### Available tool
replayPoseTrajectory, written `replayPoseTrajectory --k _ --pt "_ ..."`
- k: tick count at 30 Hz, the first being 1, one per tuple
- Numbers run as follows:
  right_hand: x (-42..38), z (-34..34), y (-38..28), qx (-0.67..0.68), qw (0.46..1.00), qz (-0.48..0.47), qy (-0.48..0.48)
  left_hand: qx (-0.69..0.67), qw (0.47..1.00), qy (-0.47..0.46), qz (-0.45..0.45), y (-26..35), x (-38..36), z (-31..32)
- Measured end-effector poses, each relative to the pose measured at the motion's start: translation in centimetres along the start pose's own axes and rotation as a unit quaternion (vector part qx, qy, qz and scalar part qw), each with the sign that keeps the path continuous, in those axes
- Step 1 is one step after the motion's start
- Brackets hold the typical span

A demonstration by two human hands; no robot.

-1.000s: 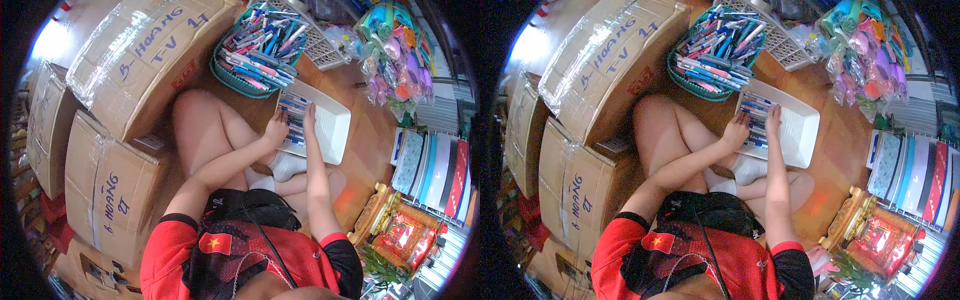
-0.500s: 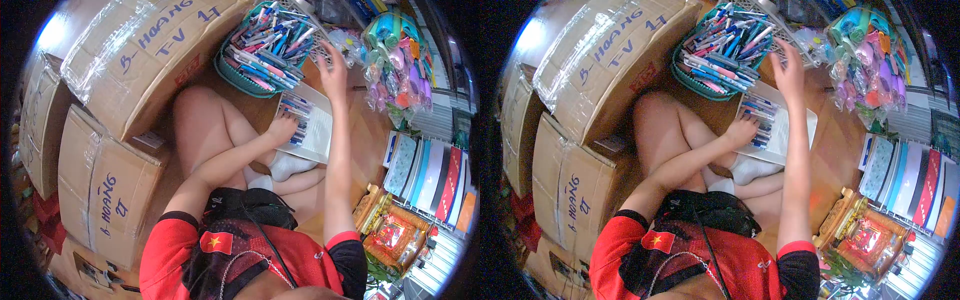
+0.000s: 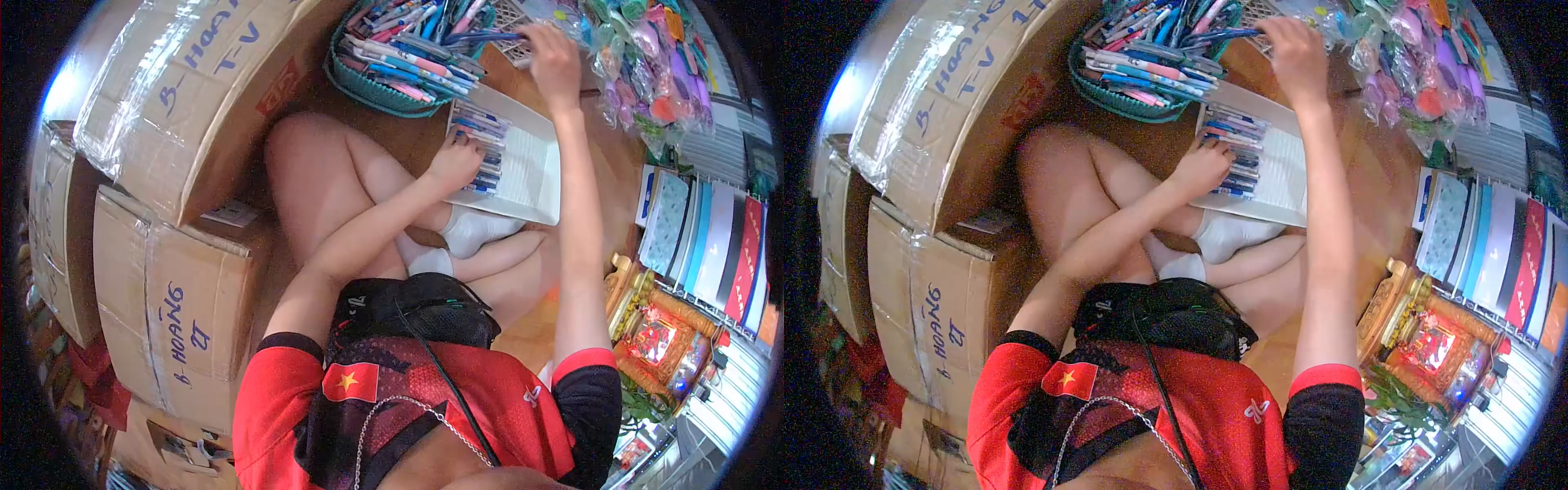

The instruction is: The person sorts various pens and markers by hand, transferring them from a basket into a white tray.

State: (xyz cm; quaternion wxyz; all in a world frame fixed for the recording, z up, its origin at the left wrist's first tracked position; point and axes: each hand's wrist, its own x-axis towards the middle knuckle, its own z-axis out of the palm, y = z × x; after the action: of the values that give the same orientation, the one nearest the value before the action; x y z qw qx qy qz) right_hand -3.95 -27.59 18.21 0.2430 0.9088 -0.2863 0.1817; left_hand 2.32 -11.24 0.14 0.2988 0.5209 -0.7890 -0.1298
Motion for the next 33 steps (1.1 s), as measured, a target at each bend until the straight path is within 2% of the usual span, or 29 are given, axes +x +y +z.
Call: replayPoseTrajectory --k 3,7,9,15,16,19,22,25,28,33 --pt "-4.5 -1.1 1.5 0.051 0.986 0.144 0.069 -0.006 1.000 -0.008 0.004 -0.2 -0.1 -0.2" --pt "-11.7 -0.6 0.7 0.154 0.950 0.270 0.025 -0.006 0.999 0.031 0.001 -0.1 0.3 0.2" --pt "-15.2 1.3 -0.7 0.186 0.927 0.325 0.010 -0.038 0.999 0.017 -0.001 -0.1 0.2 -0.1" --pt "-19.3 8.7 -2.4 0.221 0.910 0.336 -0.105 -0.070 0.997 -0.014 0.003 -0.3 0.0 -0.3" --pt "-19.3 9.2 -2.6 0.236 0.911 0.323 -0.103 -0.077 0.997 -0.020 0.004 -0.3 0.1 -0.2" --pt "-19.2 10.9 -2.8 0.164 0.935 0.293 -0.113 -0.064 0.998 -0.022 0.010 -0.2 0.2 0.0" --pt "-19.2 11.4 -2.5 0.128 0.952 0.262 -0.097 -0.049 0.996 -0.070 0.013 -0.2 0.4 -0.2" --pt "-19.3 10.8 -2.9 0.128 0.941 0.286 -0.126 -0.067 0.995 -0.068 0.021 -0.3 0.6 -0.1" --pt "-19.8 11.1 -3.2 0.115 0.941 0.296 -0.113 -0.079 0.994 -0.076 0.017 -0.1 0.6 -0.2" --pt "-20.0 11.5 -2.9 0.102 0.945 0.293 -0.103 -0.072 0.996 -0.033 0.038 -0.1 0.4 0.1"
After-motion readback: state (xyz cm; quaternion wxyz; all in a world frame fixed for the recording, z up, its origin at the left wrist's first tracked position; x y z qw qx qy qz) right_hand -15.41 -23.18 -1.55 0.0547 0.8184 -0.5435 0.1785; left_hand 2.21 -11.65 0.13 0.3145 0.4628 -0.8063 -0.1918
